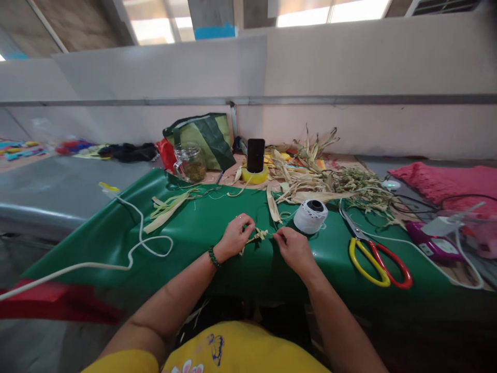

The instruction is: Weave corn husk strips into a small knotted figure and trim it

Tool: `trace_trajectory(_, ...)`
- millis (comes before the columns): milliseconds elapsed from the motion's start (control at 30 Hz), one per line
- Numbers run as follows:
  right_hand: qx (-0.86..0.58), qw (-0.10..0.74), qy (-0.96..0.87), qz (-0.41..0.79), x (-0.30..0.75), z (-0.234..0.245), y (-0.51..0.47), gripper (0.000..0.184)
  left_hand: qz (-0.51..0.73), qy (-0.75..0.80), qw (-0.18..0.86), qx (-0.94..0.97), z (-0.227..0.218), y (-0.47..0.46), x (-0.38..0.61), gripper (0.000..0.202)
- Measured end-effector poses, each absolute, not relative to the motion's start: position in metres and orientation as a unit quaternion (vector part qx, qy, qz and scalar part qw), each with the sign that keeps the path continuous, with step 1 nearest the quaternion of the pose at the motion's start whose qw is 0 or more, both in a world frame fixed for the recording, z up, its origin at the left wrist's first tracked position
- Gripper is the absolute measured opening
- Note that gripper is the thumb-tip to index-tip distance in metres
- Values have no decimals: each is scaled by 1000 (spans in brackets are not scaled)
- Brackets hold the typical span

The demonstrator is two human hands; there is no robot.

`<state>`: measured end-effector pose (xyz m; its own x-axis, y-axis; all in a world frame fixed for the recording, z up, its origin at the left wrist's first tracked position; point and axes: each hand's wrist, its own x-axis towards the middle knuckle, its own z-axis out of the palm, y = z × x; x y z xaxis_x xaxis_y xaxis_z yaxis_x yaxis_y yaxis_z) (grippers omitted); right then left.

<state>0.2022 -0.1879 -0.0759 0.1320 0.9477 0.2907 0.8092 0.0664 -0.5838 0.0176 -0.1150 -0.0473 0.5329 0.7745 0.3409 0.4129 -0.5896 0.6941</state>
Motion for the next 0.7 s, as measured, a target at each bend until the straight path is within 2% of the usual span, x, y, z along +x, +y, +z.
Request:
trace_trajectory(200,-657,334,-637,224,198,-59,-189,37,375,321,242,835,-43,-128,20,19)
trace_trajectory(333,-629,335,-652,259,191,-60,-187,33,396,284,256,835,-36,-140,21,21)
trace_trajectory(533,-563,430,-637,304,193,-66,-189,32,396,333,327,791,-39,-143,6,18)
trace_trajectory(700,-560,448,-631,297,193,-67,-186,31,332,336,412,779,-50,-135,0,35)
